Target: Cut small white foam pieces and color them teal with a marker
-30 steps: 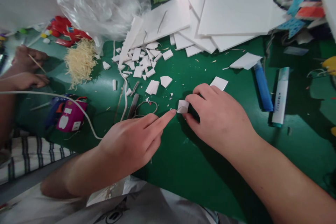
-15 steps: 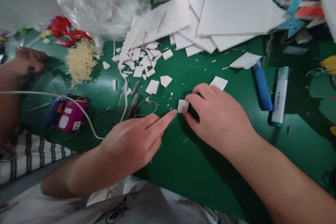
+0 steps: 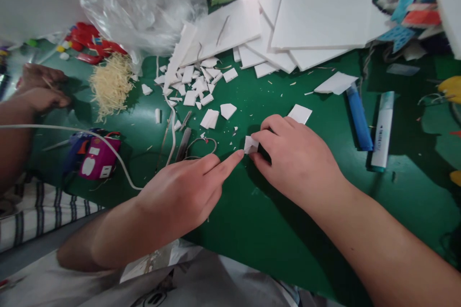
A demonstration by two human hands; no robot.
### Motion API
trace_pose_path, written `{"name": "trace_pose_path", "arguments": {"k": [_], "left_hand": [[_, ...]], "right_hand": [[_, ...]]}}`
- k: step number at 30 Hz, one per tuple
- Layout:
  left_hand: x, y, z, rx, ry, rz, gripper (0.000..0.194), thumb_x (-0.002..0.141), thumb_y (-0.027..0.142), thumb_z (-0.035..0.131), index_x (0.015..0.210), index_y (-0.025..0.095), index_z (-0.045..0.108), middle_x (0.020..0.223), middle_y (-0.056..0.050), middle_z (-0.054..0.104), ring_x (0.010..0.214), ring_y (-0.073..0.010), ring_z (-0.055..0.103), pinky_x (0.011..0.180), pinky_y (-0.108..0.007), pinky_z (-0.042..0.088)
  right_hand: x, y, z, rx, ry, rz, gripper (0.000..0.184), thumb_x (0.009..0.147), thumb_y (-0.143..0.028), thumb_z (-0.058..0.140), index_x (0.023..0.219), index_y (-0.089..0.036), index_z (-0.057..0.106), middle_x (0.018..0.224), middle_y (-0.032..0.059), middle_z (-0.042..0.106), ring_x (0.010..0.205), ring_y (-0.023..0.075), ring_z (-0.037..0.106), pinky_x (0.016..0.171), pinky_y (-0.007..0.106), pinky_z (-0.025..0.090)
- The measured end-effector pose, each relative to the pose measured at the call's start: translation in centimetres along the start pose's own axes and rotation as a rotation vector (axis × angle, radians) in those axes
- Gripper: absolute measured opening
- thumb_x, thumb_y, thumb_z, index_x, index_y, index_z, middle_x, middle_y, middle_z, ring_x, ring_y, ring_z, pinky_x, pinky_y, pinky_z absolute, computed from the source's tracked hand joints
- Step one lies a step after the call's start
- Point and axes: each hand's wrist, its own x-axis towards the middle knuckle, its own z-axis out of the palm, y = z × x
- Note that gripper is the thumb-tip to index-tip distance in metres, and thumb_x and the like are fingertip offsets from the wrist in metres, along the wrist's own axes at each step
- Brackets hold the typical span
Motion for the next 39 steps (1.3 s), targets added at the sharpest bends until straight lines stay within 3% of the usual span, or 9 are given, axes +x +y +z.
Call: {"name": "trace_pose_path", "arguments": {"k": [8,20,27,35,39], "left_hand": [[0.1,-0.4,-0.9,-0.027,-0.082,0.025,0.071,0.092,0.014,0.044,0.160,0.017,0.022,0.097,-0.007,0.066,0.071,-0.0153,0.065,0.057,-0.025,0.049],[0.2,-0.3,-1.5,-0.034,-0.089,0.059,0.070,0.091,0.011,0.042,0.159,0.013,0.023,0.118,-0.013,0.066,0.077,-0.0161,0.065,0.054,-0.025,0.045],[0.4,0.3,-1.3,0.042,-0.051,0.038,0.069,0.089,0.013,0.043,0.157,0.010,0.029,0.082,-0.004,0.062,0.060,-0.0146,0.059,0.048,-0.023,0.044],[0.3,0.5,-1.4,0.089,-0.022,0.032,0.068,0.087,0.011,0.044,0.155,0.014,0.036,0.075,-0.002,0.058,0.050,-0.0111,0.052,0.044,-0.021,0.039],[-0.1,0.5,-0.7,0.063,0.077,0.011,0.067,0.085,0.010,0.047,0.152,0.013,0.042,0.072,0.000,0.055,0.048,-0.0110,0.049,0.043,-0.022,0.040]], "right_hand": [[-0.1,-0.3,0.1,-0.011,0.039,0.011,0.033,0.093,-0.035,0.047,0.091,-0.020,0.076,0.095,0.0095,0.070,0.075,0.0188,0.062,0.060,0.033,0.047],[0.0,-0.2,0.0,-0.010,0.045,-0.036,0.030,0.092,-0.033,0.049,0.092,-0.019,0.076,0.093,0.0092,0.071,0.073,0.0182,0.063,0.057,0.032,0.046],[0.1,-0.3,-0.1,-0.002,0.015,0.000,0.030,0.091,-0.034,0.049,0.089,-0.021,0.076,0.092,0.0083,0.071,0.075,0.0180,0.063,0.058,0.032,0.046],[-0.3,-0.9,0.4,0.004,0.049,0.110,0.031,0.092,-0.034,0.049,0.091,-0.020,0.077,0.095,0.0093,0.071,0.076,0.0203,0.063,0.061,0.036,0.049],[-0.3,-1.1,0.6,0.044,0.072,0.144,0.030,0.091,-0.035,0.052,0.090,-0.020,0.077,0.095,0.0093,0.070,0.077,0.0199,0.062,0.061,0.035,0.049]]}}
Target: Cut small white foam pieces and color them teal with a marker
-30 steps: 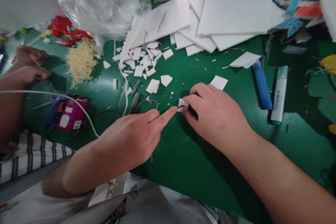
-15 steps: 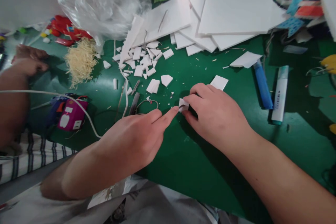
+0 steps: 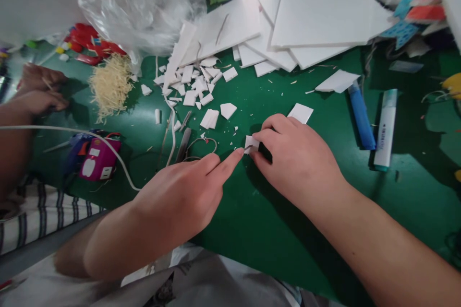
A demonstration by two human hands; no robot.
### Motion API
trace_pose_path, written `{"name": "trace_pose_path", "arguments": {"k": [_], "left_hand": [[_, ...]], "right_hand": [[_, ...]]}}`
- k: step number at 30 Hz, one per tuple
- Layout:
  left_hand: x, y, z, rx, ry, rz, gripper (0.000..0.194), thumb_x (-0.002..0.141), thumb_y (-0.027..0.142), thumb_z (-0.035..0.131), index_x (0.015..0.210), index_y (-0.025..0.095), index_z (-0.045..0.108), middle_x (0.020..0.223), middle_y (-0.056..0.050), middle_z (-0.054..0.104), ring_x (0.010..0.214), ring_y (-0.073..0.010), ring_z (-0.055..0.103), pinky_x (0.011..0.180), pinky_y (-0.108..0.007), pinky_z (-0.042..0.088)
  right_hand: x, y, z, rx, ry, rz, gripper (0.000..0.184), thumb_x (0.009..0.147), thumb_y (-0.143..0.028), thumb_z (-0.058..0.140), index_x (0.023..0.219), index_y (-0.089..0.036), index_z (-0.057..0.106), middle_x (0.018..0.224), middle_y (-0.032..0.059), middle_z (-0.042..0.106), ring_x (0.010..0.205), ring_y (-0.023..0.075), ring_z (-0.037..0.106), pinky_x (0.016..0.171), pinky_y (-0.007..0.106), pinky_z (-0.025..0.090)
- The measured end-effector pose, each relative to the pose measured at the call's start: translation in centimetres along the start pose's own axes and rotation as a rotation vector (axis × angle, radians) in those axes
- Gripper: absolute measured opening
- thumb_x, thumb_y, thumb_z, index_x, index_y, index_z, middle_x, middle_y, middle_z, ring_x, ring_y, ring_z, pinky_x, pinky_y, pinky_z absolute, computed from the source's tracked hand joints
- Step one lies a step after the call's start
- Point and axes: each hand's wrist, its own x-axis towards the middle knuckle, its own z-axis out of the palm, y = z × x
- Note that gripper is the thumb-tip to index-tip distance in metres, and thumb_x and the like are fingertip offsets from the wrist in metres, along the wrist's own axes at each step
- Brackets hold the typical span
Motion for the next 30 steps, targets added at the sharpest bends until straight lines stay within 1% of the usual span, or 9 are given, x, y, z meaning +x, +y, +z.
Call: {"name": "trace_pose_path", "arguments": {"k": [2,4,6,9,13,18,24,27,30], "left_hand": [[-0.2,-0.1,0.3,-0.010,0.041,0.001,0.066,0.085,0.010,0.047,0.151,0.013,0.042,0.072,0.000,0.055,0.050,-0.0113,0.051,0.043,-0.022,0.041],[-0.4,-0.1,0.5,-0.018,0.049,0.003,0.066,0.087,0.010,0.047,0.152,0.013,0.041,0.072,0.000,0.056,0.051,-0.0120,0.054,0.044,-0.023,0.042],[-0.3,-0.2,0.4,-0.030,0.015,0.004,0.067,0.087,0.011,0.048,0.154,0.012,0.038,0.075,-0.001,0.057,0.055,-0.0133,0.057,0.046,-0.024,0.044],[-0.1,-0.3,0.1,-0.044,-0.072,0.005,0.071,0.088,0.012,0.048,0.156,0.012,0.032,0.080,-0.003,0.061,0.060,-0.0146,0.061,0.048,-0.025,0.046],[0.3,-0.4,-0.5,-0.053,-0.146,0.007,0.074,0.088,0.014,0.050,0.158,0.014,0.027,0.084,-0.004,0.063,0.065,-0.0148,0.063,0.050,-0.023,0.045],[0.3,-0.3,-0.8,-0.028,-0.122,-0.010,0.071,0.087,0.014,0.051,0.156,0.015,0.034,0.078,-0.002,0.060,0.055,-0.0116,0.055,0.045,-0.022,0.037],[0.4,0.0,-0.7,0.019,-0.074,0.014,0.068,0.086,0.012,0.047,0.154,0.013,0.037,0.075,-0.001,0.059,0.051,-0.0113,0.052,0.044,-0.021,0.037],[0.5,0.0,-0.6,0.023,-0.072,0.006,0.067,0.088,0.011,0.045,0.154,0.015,0.037,0.075,-0.001,0.059,0.051,-0.0118,0.054,0.044,-0.022,0.038],[0.3,-0.1,-0.5,0.002,-0.067,-0.005,0.069,0.089,0.014,0.047,0.156,0.018,0.033,0.077,-0.001,0.060,0.053,-0.0132,0.057,0.045,-0.024,0.041]], "right_hand": [[0.0,0.0,0.0,0.001,0.001,0.008,0.029,0.090,-0.036,0.053,0.089,-0.021,0.077,0.095,0.0087,0.071,0.076,0.0190,0.062,0.061,0.034,0.049],[0.0,0.1,0.0,-0.011,0.000,0.012,0.028,0.090,-0.036,0.053,0.088,-0.021,0.077,0.096,0.0086,0.071,0.076,0.0184,0.062,0.061,0.034,0.049],[0.0,0.2,-0.1,-0.018,0.005,0.001,0.028,0.090,-0.036,0.053,0.088,-0.021,0.077,0.097,0.0090,0.071,0.076,0.0184,0.063,0.062,0.034,0.050],[0.1,0.3,-0.2,-0.014,-0.007,-0.042,0.029,0.090,-0.035,0.053,0.089,-0.020,0.077,0.094,0.0090,0.071,0.075,0.0189,0.063,0.061,0.034,0.049],[0.2,0.3,-0.3,-0.009,-0.006,-0.054,0.030,0.091,-0.035,0.051,0.087,-0.020,0.076,0.093,0.0088,0.070,0.073,0.0186,0.062,0.059,0.033,0.048],[0.2,0.3,-0.3,0.002,-0.007,-0.057,0.030,0.091,-0.035,0.051,0.088,-0.020,0.077,0.094,0.0091,0.070,0.072,0.0182,0.062,0.057,0.032,0.047],[0.3,0.5,-0.3,-0.015,-0.022,-0.067,0.031,0.092,-0.036,0.050,0.089,-0.019,0.077,0.094,0.0092,0.071,0.074,0.0193,0.064,0.059,0.033,0.049],[0.3,0.5,-0.3,-0.020,-0.018,-0.088,0.030,0.091,-0.037,0.052,0.087,-0.019,0.077,0.093,0.0089,0.071,0.073,0.0186,0.064,0.057,0.032,0.048],[0.3,0.5,-0.3,-0.015,0.007,-0.089,0.031,0.092,-0.036,0.051,0.087,-0.019,0.077,0.093,0.0094,0.071,0.072,0.0183,0.064,0.057,0.032,0.048]]}}
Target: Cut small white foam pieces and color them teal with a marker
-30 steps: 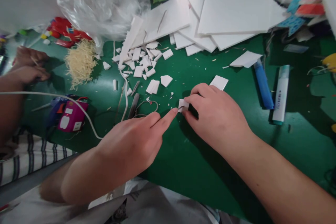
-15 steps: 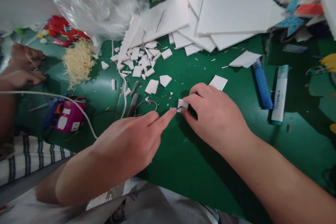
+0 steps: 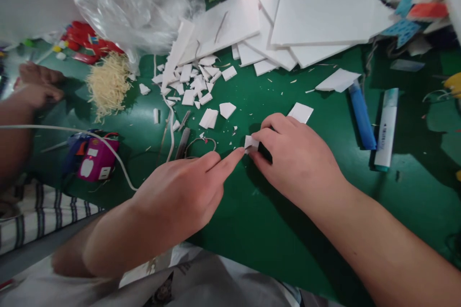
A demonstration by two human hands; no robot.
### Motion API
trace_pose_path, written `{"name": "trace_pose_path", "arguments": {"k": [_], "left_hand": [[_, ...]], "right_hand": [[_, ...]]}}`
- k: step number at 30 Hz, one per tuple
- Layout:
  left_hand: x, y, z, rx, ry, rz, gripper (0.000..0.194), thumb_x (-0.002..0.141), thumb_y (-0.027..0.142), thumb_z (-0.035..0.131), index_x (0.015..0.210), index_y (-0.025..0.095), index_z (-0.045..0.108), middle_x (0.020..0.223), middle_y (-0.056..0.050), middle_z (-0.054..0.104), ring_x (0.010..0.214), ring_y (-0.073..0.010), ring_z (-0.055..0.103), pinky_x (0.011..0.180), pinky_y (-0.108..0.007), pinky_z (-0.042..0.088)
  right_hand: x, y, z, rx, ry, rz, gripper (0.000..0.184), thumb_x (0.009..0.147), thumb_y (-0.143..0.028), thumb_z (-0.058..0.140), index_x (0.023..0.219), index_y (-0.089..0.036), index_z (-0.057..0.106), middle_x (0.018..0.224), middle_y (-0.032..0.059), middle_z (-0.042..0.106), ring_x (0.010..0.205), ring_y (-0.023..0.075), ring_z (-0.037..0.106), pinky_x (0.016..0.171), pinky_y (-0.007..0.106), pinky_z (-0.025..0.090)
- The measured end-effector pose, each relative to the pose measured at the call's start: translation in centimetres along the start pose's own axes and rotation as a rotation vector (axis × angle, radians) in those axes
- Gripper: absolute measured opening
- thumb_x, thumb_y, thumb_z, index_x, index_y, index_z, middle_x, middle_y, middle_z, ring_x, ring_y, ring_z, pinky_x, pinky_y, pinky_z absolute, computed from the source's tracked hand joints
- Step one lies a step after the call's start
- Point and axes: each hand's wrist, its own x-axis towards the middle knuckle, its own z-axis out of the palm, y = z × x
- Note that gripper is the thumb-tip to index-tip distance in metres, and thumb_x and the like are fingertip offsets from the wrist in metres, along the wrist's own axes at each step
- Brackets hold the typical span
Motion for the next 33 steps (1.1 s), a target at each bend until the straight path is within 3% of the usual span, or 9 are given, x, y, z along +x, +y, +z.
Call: {"name": "trace_pose_path", "arguments": {"k": [5,15,25,33], "left_hand": [[-0.6,-0.1,0.8,-0.017,0.052,-0.011,0.072,0.087,0.014,0.050,0.156,0.017,0.033,0.076,-0.001,0.060,0.055,-0.0148,0.061,0.045,-0.026,0.043],[-2.2,-0.5,1.8,-0.059,0.399,0.010,0.054,0.091,0.011,0.046,0.145,0.014,0.052,0.070,0.001,0.058,0.047,-0.0127,0.053,0.043,-0.028,0.045],[-1.0,-0.5,2.4,-0.104,0.402,0.007,0.058,0.088,0.011,0.050,0.146,0.015,0.051,0.071,0.003,0.059,0.053,-0.0136,0.060,0.046,-0.028,0.047],[-1.1,-0.3,2.4,-0.064,0.340,0.000,0.060,0.089,0.012,0.050,0.149,0.017,0.047,0.071,0.002,0.059,0.051,-0.0136,0.059,0.045,-0.028,0.045]], "right_hand": [[-0.1,0.0,0.1,0.002,-0.004,0.009,0.030,0.091,-0.036,0.052,0.088,-0.020,0.077,0.093,0.0091,0.070,0.072,0.0182,0.063,0.057,0.032,0.048],[-0.2,0.0,0.1,0.006,-0.039,0.021,0.024,0.087,-0.035,0.057,0.088,-0.022,0.076,0.095,0.0084,0.070,0.074,0.0180,0.062,0.058,0.032,0.046],[-0.1,-0.1,0.1,0.006,-0.009,0.012,0.022,0.086,-0.031,0.057,0.087,-0.021,0.076,0.094,0.0090,0.070,0.072,0.0185,0.062,0.056,0.032,0.046],[-0.1,-0.1,0.1,-0.002,0.000,0.006,0.028,0.089,-0.035,0.053,0.087,-0.020,0.077,0.093,0.0096,0.070,0.072,0.0185,0.063,0.057,0.032,0.047]]}}
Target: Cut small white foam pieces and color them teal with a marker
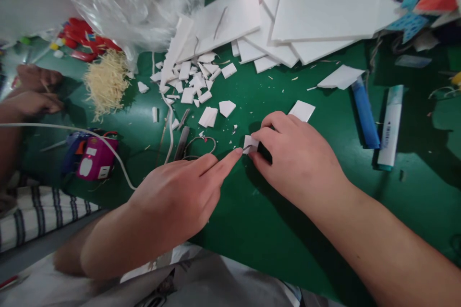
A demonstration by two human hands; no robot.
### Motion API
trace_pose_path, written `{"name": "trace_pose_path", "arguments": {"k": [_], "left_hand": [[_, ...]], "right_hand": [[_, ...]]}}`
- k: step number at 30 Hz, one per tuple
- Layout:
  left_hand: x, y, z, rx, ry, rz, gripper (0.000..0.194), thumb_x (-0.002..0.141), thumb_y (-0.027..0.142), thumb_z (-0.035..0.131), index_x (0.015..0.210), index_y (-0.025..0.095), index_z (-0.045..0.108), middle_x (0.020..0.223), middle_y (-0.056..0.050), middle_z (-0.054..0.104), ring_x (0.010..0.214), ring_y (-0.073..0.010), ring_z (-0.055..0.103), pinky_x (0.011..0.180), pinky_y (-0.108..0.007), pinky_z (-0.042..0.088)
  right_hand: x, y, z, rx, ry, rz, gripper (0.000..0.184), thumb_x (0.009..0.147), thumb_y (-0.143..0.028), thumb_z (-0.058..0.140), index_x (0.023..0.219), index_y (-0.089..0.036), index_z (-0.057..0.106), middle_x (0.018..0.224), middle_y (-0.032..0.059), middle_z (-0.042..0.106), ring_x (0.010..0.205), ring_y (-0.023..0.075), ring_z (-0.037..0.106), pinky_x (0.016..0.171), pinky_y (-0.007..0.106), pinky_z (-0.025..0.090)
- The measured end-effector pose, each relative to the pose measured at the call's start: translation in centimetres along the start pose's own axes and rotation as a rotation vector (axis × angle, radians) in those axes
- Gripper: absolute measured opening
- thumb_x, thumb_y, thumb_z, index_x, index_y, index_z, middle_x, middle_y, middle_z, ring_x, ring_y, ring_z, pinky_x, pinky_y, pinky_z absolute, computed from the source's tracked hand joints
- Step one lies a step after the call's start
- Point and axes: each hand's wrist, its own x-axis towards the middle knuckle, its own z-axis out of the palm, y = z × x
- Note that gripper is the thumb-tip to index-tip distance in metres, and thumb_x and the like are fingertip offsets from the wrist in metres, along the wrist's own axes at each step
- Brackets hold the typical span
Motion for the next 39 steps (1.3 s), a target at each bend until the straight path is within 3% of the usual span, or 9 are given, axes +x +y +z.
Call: {"name": "trace_pose_path", "arguments": {"k": [8,14,17,28,39], "left_hand": [[0.3,0.1,-0.1,0.058,-0.003,0.007,0.061,0.086,0.013,0.052,0.147,0.018,0.050,0.070,0.002,0.057,0.048,-0.0128,0.053,0.044,-0.027,0.041],[1.2,0.1,-1.1,0.084,-0.222,0.009,0.066,0.087,0.015,0.051,0.153,0.020,0.041,0.072,0.001,0.059,0.051,-0.0123,0.054,0.044,-0.026,0.035],[1.3,0.2,-1.3,0.093,-0.260,0.018,0.068,0.087,0.016,0.052,0.154,0.019,0.040,0.074,0.000,0.060,0.051,-0.0122,0.054,0.044,-0.026,0.032],[0.2,0.2,-0.3,0.116,0.063,0.030,0.057,0.085,0.008,0.051,0.141,0.017,0.058,0.065,0.002,0.055,0.046,-0.0121,0.053,0.041,-0.026,0.035],[0.0,0.2,-0.6,0.160,-0.001,0.019,0.057,0.087,0.008,0.048,0.142,0.020,0.057,0.066,0.002,0.055,0.047,-0.0101,0.050,0.043,-0.024,0.035]], "right_hand": [[0.0,-0.2,0.0,-0.009,-0.013,0.027,0.027,0.089,-0.035,0.053,0.087,-0.022,0.077,0.094,0.0086,0.070,0.074,0.0181,0.062,0.058,0.032,0.048],[-0.1,-0.4,0.0,-0.012,-0.009,0.028,0.030,0.092,-0.035,0.050,0.089,-0.020,0.076,0.095,0.0103,0.070,0.074,0.0199,0.063,0.059,0.035,0.049],[-0.1,-0.4,0.0,-0.009,-0.008,0.040,0.030,0.092,-0.035,0.050,0.088,-0.021,0.076,0.096,0.0100,0.070,0.075,0.0202,0.063,0.059,0.036,0.050],[-0.2,-0.8,0.1,-0.040,-0.022,0.056,0.030,0.092,-0.035,0.050,0.085,-0.021,0.075,0.097,0.0111,0.070,0.078,0.0237,0.063,0.060,0.039,0.048],[-0.3,-0.6,0.0,-0.056,-0.004,0.039,0.030,0.091,-0.037,0.051,0.083,-0.021,0.075,0.096,0.0112,0.069,0.075,0.0221,0.062,0.058,0.039,0.051]]}}
